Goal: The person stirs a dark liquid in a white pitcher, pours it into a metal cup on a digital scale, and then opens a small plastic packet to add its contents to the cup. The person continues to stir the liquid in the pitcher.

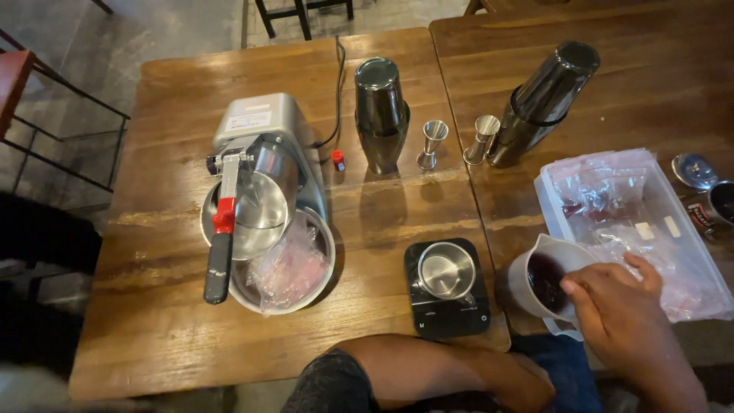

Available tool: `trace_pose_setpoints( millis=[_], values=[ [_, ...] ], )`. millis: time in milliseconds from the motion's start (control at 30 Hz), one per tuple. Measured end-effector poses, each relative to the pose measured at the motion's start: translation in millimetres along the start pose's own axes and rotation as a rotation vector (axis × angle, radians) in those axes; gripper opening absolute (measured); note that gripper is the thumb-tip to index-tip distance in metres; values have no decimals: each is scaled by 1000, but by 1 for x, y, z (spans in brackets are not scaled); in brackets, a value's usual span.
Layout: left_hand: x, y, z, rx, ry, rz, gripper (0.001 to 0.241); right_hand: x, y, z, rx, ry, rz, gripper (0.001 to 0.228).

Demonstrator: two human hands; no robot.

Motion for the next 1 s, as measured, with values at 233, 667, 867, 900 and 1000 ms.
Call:
trace_pose_setpoints(
  millis=[233, 667, 867, 900, 1000],
  values=[
    [-35, -52, 17, -153, -95, -51, 53, 2, 6, -4, -101, 75, 127, 32],
    [-54, -67, 44, -233, -53, -5, 60, -10, 24, -8, -481, 39, 215, 16],
    [-123, -161, 121, -79, -412, 665, 42, -20, 18, 16, -509, 112, -90, 21],
    [-124, -171, 131, -94, -414, 679, 42, -22, 18, 17, -529, 115, -96, 21],
    [-126, -211, 150, -133, -417, 1341, 31, -26, 24, 19, -566, -32, 63, 27]
  ],
)
Point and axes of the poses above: each hand's wrist, its own y-axis towards the middle knuckle, its own x-axis out of the palm, z = x × y, the point moved 2 cm from there along y, towards the middle knuckle, and after that the axes turned 9 degrees about -x, right-handed, at the moved point
